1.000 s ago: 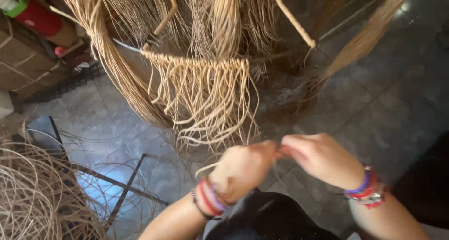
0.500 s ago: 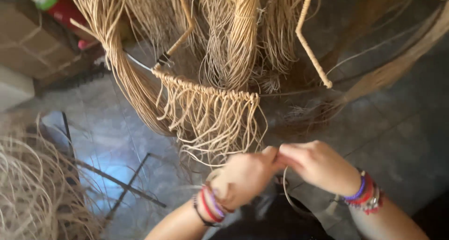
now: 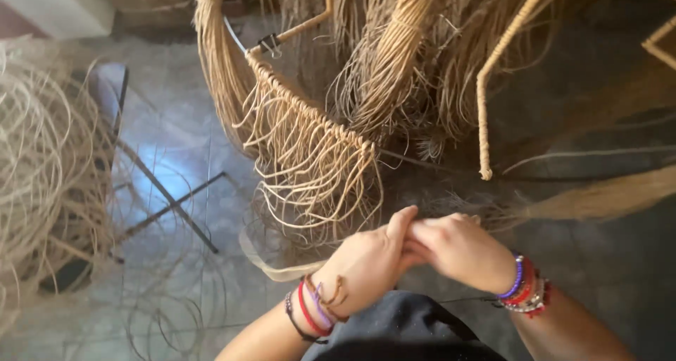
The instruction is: Weaving natural fiber strands onto a large furniture frame to create a decorative structure.
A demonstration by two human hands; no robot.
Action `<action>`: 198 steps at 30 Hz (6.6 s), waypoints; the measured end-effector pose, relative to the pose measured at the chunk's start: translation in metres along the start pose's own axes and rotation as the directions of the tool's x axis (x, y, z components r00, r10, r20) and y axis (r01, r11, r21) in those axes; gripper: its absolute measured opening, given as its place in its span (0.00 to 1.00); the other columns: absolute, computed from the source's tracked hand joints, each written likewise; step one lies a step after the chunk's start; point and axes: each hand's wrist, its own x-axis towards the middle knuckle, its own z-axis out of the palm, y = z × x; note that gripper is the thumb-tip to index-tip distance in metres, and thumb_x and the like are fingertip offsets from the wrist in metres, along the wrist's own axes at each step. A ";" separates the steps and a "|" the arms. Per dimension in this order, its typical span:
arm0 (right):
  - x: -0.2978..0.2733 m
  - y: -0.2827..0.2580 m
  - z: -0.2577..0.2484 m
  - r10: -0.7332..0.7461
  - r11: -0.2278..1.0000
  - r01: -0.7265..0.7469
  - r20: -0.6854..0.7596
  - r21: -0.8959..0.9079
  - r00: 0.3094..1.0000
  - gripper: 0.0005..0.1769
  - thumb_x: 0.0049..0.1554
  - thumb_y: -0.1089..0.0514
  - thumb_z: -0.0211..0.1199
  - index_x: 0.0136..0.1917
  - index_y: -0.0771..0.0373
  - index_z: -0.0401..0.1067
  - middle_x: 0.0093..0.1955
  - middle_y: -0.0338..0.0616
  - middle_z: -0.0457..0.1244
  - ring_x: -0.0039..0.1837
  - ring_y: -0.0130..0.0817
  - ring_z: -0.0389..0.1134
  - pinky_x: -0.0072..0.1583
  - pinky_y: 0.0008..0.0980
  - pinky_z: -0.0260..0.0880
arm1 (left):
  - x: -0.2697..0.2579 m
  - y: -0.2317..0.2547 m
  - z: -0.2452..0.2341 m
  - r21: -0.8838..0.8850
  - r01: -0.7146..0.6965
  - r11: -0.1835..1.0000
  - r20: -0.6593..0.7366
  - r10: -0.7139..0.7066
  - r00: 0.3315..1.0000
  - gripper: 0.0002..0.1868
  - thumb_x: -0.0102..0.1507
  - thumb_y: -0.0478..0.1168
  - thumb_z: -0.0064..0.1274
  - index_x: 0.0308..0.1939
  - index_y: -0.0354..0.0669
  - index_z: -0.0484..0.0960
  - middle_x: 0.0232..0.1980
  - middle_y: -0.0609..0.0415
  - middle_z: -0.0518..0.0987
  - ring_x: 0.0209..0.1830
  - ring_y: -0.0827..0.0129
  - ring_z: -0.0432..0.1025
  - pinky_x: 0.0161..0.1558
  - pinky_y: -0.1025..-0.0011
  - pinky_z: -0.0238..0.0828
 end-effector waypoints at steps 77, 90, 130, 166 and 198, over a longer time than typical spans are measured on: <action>-0.025 0.023 -0.001 -0.083 0.997 0.060 -0.615 -0.057 0.784 0.10 0.61 0.56 0.59 0.48 0.65 0.74 0.39 0.42 0.61 0.38 0.39 0.62 0.42 0.36 0.64 | 0.068 0.003 -0.020 -0.049 -0.413 0.910 -0.251 0.389 0.886 0.06 0.73 0.39 0.42 0.44 0.40 0.72 0.45 0.46 0.75 0.34 0.58 0.73 0.36 0.62 0.68; -0.027 0.017 0.006 0.282 0.916 0.004 -0.653 0.401 0.703 0.15 0.63 0.53 0.56 0.46 0.64 0.78 0.38 0.39 0.68 0.36 0.27 0.68 0.38 0.24 0.65 | 0.035 0.009 0.010 0.283 -0.402 0.871 -0.592 0.488 0.642 0.07 0.67 0.36 0.58 0.48 0.38 0.80 0.49 0.48 0.77 0.40 0.58 0.71 0.46 0.64 0.69; -0.025 0.053 0.026 0.297 0.868 0.080 -0.643 0.490 0.706 0.09 0.57 0.57 0.65 0.47 0.60 0.85 0.30 0.43 0.68 0.30 0.32 0.66 0.37 0.30 0.68 | 0.073 -0.067 0.040 -0.605 -0.206 0.769 0.236 0.420 0.876 0.16 0.68 0.50 0.55 0.46 0.41 0.81 0.43 0.40 0.79 0.45 0.42 0.78 0.47 0.51 0.78; -0.009 0.039 0.034 0.197 0.913 0.105 -0.650 0.395 0.733 0.14 0.60 0.54 0.61 0.54 0.63 0.79 0.46 0.39 0.73 0.42 0.26 0.74 0.44 0.24 0.74 | 0.054 -0.062 -0.005 -0.046 -0.078 0.996 0.510 0.091 0.855 0.16 0.72 0.48 0.42 0.34 0.54 0.82 0.28 0.61 0.83 0.24 0.68 0.76 0.34 0.66 0.75; 0.017 0.021 0.037 0.252 0.861 0.202 -0.735 0.468 0.629 0.13 0.64 0.58 0.55 0.51 0.68 0.77 0.49 0.50 0.73 0.48 0.35 0.77 0.49 0.25 0.76 | 0.029 -0.058 0.030 0.305 -0.212 0.929 0.549 0.010 0.836 0.08 0.68 0.50 0.47 0.39 0.55 0.78 0.32 0.56 0.82 0.28 0.49 0.80 0.25 0.51 0.75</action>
